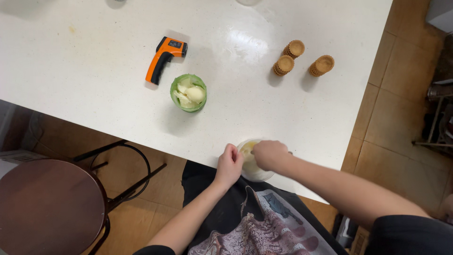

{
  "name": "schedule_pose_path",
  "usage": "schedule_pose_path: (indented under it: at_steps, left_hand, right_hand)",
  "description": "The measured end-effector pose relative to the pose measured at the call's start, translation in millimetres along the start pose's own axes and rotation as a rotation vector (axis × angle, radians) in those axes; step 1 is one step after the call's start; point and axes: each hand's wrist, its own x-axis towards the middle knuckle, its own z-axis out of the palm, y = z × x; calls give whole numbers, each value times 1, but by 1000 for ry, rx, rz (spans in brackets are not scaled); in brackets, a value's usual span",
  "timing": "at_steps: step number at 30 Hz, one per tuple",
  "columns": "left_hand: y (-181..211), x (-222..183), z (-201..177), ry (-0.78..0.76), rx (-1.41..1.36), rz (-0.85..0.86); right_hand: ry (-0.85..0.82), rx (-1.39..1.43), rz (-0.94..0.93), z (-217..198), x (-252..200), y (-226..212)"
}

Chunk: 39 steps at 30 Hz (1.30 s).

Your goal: The person scoops white cream from a clear container using a spoon and transfers it into a green cup. They hold the green cup with their left hand while using the spoon in their right hand to move and level the cream inside the cup.

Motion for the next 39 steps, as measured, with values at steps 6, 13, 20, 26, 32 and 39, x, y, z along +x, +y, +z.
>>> schedule_pose_path:
  at_steps: [6,13,20,26,32,39]
  left_hand:
    - [-2,5,-2,-143,-469,285]
    - [10,12,-9,-273,-790,124]
    - [13,13,-16,-312,-825,58]
    - [10,15,-16,-318,-865,43]
    - [10,18,-19,-340,-814,71]
    - [7,14,-24,-270,-603,261]
  right_hand:
    - [-3,28,17,-3,-11,-13]
    - [-46,133,65,-3,-12,-25]
    - [26,216,94,7,-11,-27]
    - [59,262,92,18,-7,-27]
    - [84,351,137,23,-7,-23]
    - [217,395,-19,43,-20,-12]
